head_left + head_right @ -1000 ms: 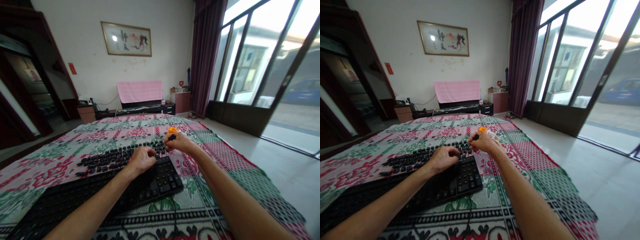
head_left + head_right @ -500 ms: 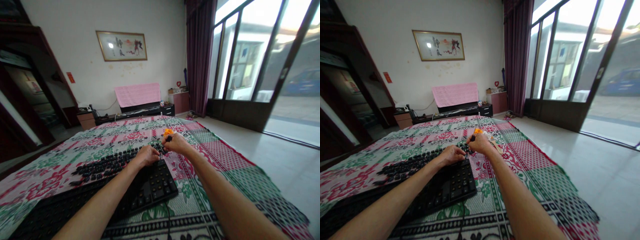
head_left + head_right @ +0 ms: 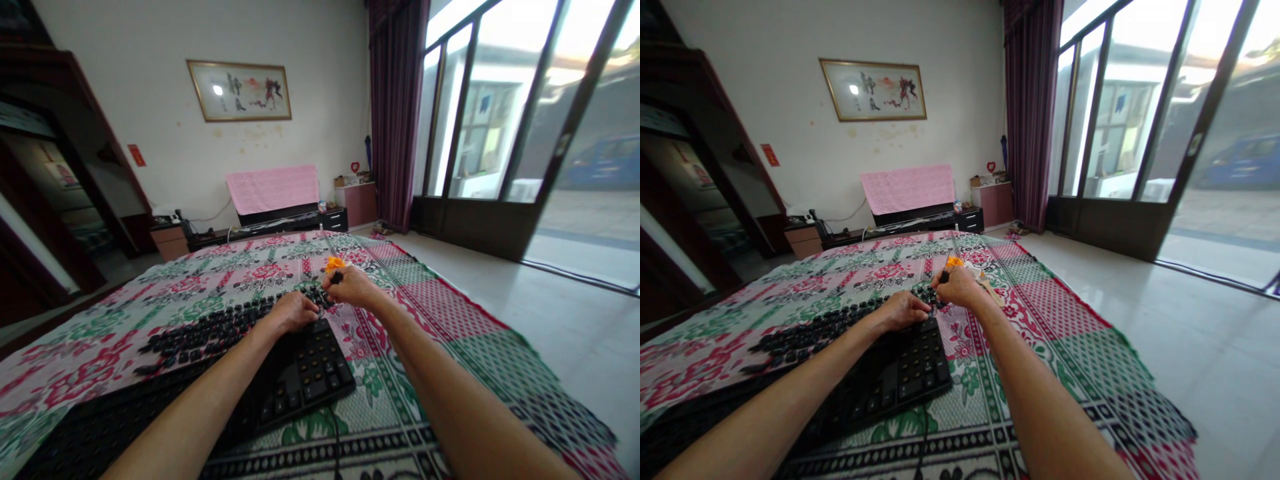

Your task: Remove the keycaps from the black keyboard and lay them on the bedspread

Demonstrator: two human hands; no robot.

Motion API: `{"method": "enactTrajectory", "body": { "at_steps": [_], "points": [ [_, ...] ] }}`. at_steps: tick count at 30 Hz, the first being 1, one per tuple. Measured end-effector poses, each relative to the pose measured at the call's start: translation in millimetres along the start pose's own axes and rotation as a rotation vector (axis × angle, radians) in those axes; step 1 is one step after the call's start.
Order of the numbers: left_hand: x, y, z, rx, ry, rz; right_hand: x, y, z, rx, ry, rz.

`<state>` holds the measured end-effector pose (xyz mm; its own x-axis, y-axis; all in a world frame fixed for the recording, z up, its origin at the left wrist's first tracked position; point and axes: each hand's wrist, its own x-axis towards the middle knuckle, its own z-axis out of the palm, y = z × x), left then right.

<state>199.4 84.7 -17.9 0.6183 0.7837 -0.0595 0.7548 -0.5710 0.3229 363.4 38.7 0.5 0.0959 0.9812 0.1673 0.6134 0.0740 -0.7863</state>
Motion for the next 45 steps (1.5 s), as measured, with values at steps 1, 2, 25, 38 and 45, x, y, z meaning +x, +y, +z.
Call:
{"method": "enactTrajectory", "body": {
  "at_steps": [1,2,25,38,45],
  "points": [
    [-1,0,0,-0.011,-0.002,-0.004,0,0,0,-0.003,-0.001,0.0],
    [-1,0,0,-0.02,-0.001,-0.008,0,1,0,-0.008,-0.002,-0.001],
    [-94,-1,-16,-0.022,0.067,0.063,-39,-33,-2,0.158,-0.477,-0.065],
    [-112,8,-2,0.003,0.177,0.057,-80,-39,-15,0.065,-0.604,-0.091],
    [-114,9,3,0.032,0.172,0.037,-76,-31,-4,-0.015,-0.603,-0.09]
  ]
}}
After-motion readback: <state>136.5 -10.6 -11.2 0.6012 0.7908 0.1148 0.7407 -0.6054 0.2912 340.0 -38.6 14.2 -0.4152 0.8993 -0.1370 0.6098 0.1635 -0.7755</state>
